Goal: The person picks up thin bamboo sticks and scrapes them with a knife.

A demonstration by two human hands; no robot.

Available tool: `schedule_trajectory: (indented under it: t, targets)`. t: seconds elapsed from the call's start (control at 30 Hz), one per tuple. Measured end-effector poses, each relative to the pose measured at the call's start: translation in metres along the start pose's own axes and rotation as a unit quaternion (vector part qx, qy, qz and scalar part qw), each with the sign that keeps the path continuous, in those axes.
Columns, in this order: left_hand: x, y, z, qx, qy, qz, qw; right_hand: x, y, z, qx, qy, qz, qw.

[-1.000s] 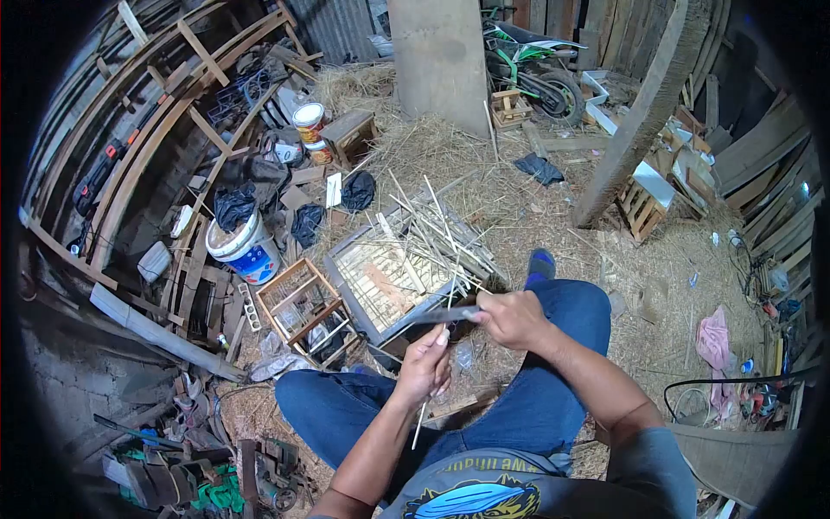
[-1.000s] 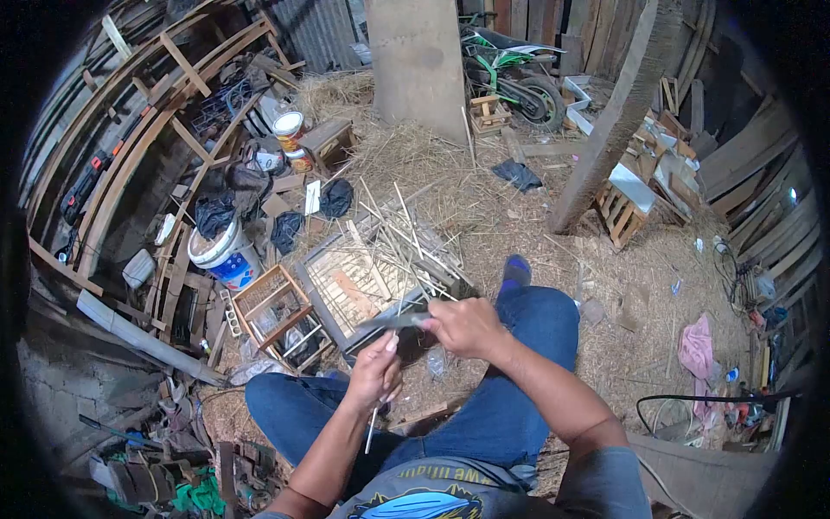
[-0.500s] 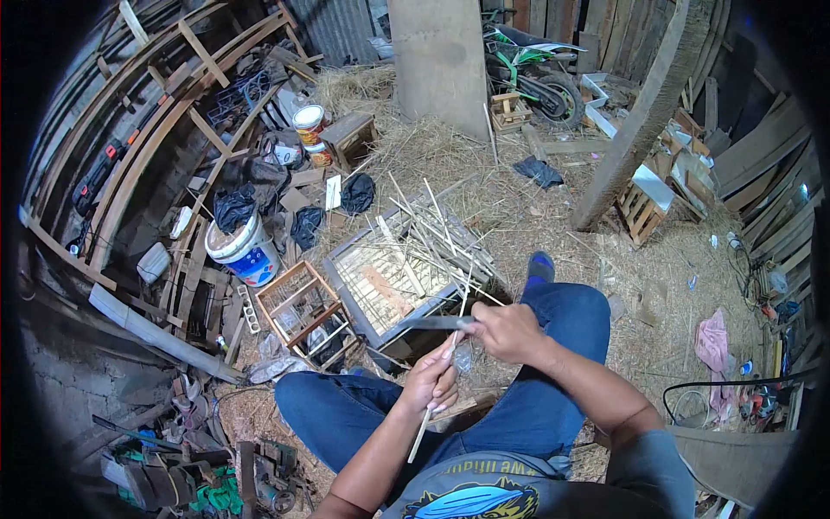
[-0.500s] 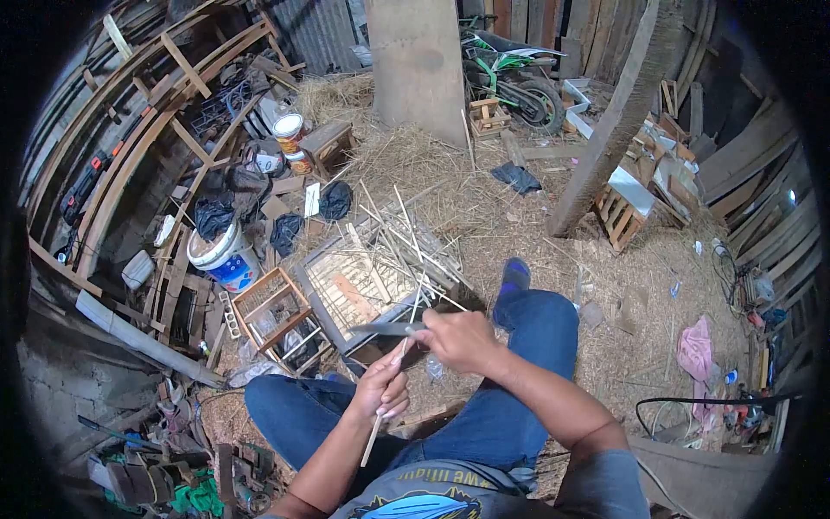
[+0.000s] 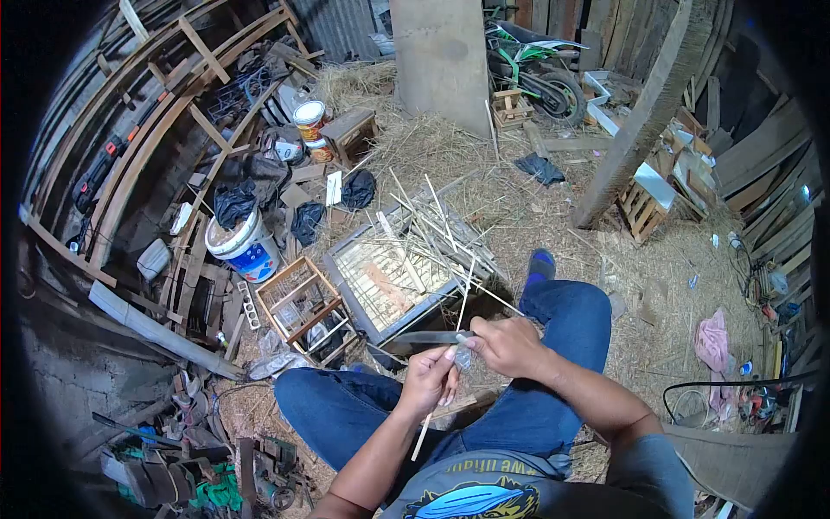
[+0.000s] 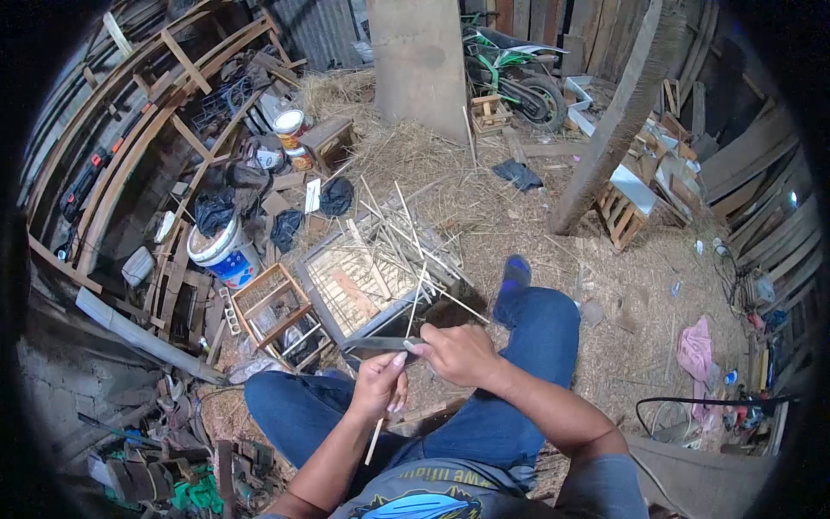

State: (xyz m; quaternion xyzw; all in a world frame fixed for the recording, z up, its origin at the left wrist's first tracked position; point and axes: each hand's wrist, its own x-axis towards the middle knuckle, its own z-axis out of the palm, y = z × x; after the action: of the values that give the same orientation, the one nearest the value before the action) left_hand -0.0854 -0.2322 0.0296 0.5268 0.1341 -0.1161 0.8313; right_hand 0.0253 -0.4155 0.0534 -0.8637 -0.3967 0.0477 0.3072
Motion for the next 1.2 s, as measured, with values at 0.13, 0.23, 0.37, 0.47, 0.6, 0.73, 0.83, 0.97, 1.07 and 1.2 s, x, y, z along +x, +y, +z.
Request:
schedule_trajectory:
  t: [0.13,0.23,0.37,0.47,0.6,0.73,0.83,0.97,1.07,1.2]
  targets:
    - [-0.011,0.009,0.005,0.023,0.008,-0.003,1.0,0.01,0.023,-0.012,-0.031,0.018,0.045,0.998]
    - [-0.013,0.004,-0.001,0.037,0.0,-0.007,0.999,0.021,0.049,-0.025,-0.067,0.064,0.125,0.988]
    - [-0.008,-0.01,-0.009,0.058,0.009,0.021,0.998,0.011,0.032,-0.025,0.033,0.069,0.113,0.991]
    - [-0.003,-0.001,0.005,0.038,0.059,0.008,0.998,0.004,0.001,-0.011,0.024,0.056,0.012,0.998]
    - [0.001,-0.004,-0.002,0.044,0.02,0.014,0.999,-0.001,-0.01,-0.002,-0.006,0.066,-0.047,0.997]
    - [-0.006,0.006,0.006,0.065,0.022,0.01,0.998,0.003,-0.001,-0.015,-0.056,0.071,-0.031,0.995]
    - [-0.01,0.004,0.005,0.072,0.026,0.041,0.996,0.015,0.027,-0.032,-0.1,0.074,0.085,0.989]
    - [-0.012,-0.002,0.004,0.06,0.031,0.005,0.998,0.02,0.037,-0.039,0.017,0.129,0.092,0.987]
    - [-0.009,0.001,-0.001,0.006,-0.023,0.009,1.0,0.019,0.032,-0.024,0.3,0.108,0.121,0.94]
    - [-0.009,0.001,0.001,0.007,-0.043,0.009,0.999,0.032,0.015,-0.013,0.534,0.084,0.195,0.818]
